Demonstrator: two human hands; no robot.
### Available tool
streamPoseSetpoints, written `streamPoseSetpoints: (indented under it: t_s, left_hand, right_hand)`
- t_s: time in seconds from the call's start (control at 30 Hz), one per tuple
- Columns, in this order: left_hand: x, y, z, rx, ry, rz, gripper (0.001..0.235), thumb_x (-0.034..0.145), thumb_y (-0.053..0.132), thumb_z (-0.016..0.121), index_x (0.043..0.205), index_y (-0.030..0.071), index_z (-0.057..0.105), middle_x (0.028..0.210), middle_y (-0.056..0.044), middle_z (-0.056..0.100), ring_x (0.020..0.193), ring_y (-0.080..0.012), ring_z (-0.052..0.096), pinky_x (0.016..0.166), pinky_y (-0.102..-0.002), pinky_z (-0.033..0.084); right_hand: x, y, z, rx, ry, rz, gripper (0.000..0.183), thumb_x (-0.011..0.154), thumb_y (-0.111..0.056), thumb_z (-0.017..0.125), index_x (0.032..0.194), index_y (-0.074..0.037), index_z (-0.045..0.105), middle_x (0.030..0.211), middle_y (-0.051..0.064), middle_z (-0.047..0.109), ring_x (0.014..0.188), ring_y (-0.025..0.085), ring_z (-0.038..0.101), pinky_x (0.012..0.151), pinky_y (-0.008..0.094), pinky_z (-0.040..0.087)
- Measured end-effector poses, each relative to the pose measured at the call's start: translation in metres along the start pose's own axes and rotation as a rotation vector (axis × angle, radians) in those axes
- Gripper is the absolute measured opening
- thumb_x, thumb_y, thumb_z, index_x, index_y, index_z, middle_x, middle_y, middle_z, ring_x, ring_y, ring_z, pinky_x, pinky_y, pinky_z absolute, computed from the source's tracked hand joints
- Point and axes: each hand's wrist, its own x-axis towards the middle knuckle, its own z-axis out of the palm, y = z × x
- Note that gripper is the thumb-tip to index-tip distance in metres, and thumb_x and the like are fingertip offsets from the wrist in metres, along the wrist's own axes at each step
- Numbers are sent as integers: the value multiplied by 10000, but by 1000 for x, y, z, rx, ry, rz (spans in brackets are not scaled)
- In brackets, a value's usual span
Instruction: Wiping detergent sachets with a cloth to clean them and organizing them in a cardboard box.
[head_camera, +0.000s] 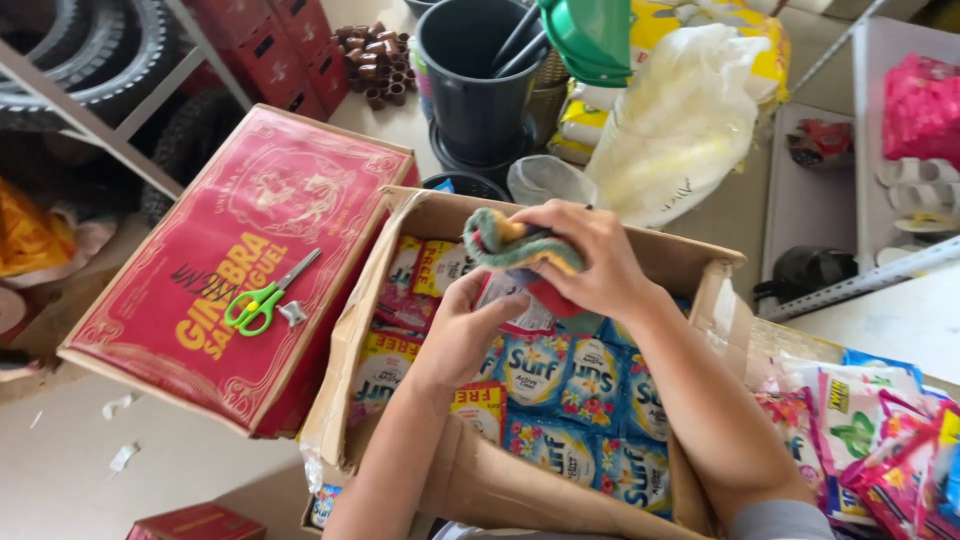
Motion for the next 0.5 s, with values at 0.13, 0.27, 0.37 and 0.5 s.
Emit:
streamPoseSetpoints:
  t_s: [0.13,0.27,0.37,0.5]
  left_hand:
    - [5,-14,-18,356,-157,54,110,767,-10,633,847,14,704,755,-66,653,742,-100,541,696,-295,511]
    - [15,-38,-40,470,-106,211,183,836,-42,524,948,-4,664,773,-124,639,745,-166,558,755,-369,474]
    - [12,-30,-34,521,-74,255,185,881,-2,489,961,5,656,781,-115,647,748,-146,546,750,-360,470]
    - [4,-10,-13,533,-13,327,188,913,48,483,988,-7,646,796,-108,650,769,-128,547,745,-353,478]
  right_hand:
    - [0,-10,1,-123,-70,-149,302,892,-310,526,1062,-74,605,936,74,649,819,269,635,708,370,499]
    - [3,-11,4,-145,-43,6,297,781,-213,695,1050,-119,613,870,58,637,801,289,640,717,372,502]
    - [4,0,-1,-60,36,130,281,788,-240,717,1026,-122,624,859,69,646,832,294,651,745,366,501]
    - [5,1,-1,-75,96,228,267,796,-249,715,995,-103,613,839,104,649,840,319,649,747,390,498]
